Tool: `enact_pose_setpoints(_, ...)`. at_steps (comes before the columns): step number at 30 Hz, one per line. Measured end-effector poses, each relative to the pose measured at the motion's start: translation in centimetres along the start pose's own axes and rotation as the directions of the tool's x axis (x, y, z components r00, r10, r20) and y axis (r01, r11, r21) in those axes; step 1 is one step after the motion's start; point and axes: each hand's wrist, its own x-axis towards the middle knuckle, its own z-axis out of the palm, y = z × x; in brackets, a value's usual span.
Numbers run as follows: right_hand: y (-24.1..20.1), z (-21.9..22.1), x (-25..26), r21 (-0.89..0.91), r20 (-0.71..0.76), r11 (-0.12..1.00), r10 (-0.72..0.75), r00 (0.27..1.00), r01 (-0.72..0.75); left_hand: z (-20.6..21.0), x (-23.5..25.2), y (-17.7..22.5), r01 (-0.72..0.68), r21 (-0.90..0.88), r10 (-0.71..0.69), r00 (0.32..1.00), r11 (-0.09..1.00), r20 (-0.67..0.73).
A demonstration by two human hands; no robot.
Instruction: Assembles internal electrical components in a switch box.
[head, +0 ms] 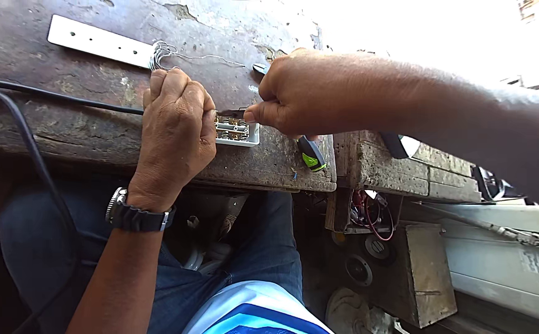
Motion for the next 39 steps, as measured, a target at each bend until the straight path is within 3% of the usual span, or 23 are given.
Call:
enact_pose_setpoints(5, 1.0, 0.5, -0.2, -0.004, -0.059, 0.996, -0.087, 0.994, 0.086, 0.0, 0.0, 0.0, 0.011, -0.011, -0.011, 1.0, 1.0, -0.004)
enact_pose_setpoints(8, 1.0, 0.4, -0.2, 0.096, 0.001, 0.994, -0.054, 0.999, 0.054, 0.0, 0.0, 0.0, 0.0, -0.015, 0.0, 1.0, 1.0, -0.007)
enact_pose_setpoints(26, 1.0, 0.5, 0.8, 0.309, 0.088, 0.951, -0.004, 0.996, -0.023, 0.0, -0.1, 0.0, -0.034, -0.002, 0.034, 0.999, 0.999, 0.01)
enact_pose_setpoints(39, 2.2, 1.0, -1.1, 0.386, 0.103, 0.921, 0.001, 0.995, -0.041, -1.0, -0.1, -1.1, -0.007, -0.221, 0.008, 1.0, 0.975, 0.004)
